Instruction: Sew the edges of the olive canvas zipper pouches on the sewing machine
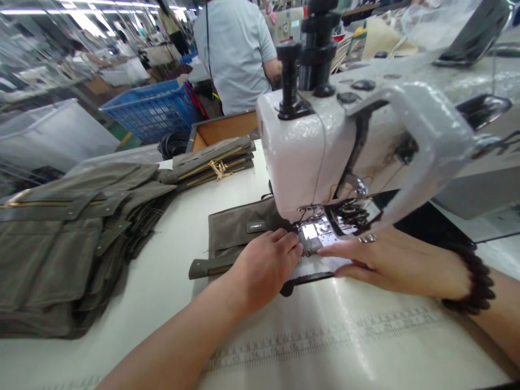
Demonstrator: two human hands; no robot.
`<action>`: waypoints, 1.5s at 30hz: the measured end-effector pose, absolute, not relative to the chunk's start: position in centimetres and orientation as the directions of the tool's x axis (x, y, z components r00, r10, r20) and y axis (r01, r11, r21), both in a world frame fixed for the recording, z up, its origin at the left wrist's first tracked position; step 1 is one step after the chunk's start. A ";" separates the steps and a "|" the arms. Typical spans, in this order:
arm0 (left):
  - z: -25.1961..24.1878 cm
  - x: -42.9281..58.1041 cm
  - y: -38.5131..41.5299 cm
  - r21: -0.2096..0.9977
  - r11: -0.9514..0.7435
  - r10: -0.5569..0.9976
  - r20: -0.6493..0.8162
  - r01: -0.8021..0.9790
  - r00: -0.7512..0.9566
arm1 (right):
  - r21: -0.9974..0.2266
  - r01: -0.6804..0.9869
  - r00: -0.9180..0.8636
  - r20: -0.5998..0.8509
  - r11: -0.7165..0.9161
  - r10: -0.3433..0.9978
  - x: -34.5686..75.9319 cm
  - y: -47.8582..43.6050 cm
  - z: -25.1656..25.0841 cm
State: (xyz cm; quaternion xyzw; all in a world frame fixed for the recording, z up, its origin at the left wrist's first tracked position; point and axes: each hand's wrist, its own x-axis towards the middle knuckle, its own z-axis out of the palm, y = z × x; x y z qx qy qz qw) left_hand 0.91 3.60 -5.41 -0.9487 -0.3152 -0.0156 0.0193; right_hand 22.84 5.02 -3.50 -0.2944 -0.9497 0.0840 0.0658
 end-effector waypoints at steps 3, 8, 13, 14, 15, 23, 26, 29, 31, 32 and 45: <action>-5.5 1.1 3.6 -0.037 -0.805 0.591 0.055 0.593 0.805 | 0.027 0.590 -0.784 0.255 0.807 0.566 21.9 4.4 -4.7; -5.8 1.0 3.8 0.006 -0.790 0.612 0.067 0.613 0.788 | 0.173 0.551 -0.816 0.318 0.816 0.483 20.6 4.1 -5.5; -5.6 1.1 3.8 0.007 -0.797 0.604 0.046 0.604 0.796 | 0.171 0.546 -0.830 0.243 0.820 0.502 20.5 4.1 -6.0; -5.5 1.2 3.7 0.012 -0.793 0.608 0.045 0.609 0.792 | 0.165 0.542 -0.834 0.228 0.824 0.502 20.5 4.2 -6.0; -5.4 1.2 3.7 0.017 -0.789 0.614 0.046 0.614 0.788 | 0.160 0.536 -0.838 0.219 0.829 0.500 20.5 4.2 -6.1; -5.0 1.5 3.9 0.074 -0.757 0.652 0.030 0.649 0.758 | 0.132 0.605 -0.784 0.274 0.785 0.558 20.1 4.1 -5.5; -5.1 1.5 4.2 0.091 -0.746 0.664 0.025 0.660 0.747 | 0.140 0.652 -0.752 0.244 0.745 0.613 20.2 4.2 -5.7; -5.2 1.4 4.4 0.101 -0.749 0.661 0.042 0.655 0.749 | 0.125 0.669 -0.736 0.249 0.732 0.630 20.4 4.5 -6.2; -5.4 1.4 4.6 0.094 -0.752 0.658 0.050 0.652 0.751 | 0.117 0.658 -0.740 0.283 0.743 0.610 20.5 4.7 -6.6; -5.5 1.4 4.6 0.085 -0.754 0.656 0.051 0.652 0.753 | 0.116 0.651 -0.744 0.294 0.750 0.601 20.6 4.8 -6.9; -5.7 1.3 5.0 0.039 -0.767 0.642 0.082 0.641 0.763 | 0.074 0.651 -0.717 0.387 0.755 0.580 20.7 5.2 -7.5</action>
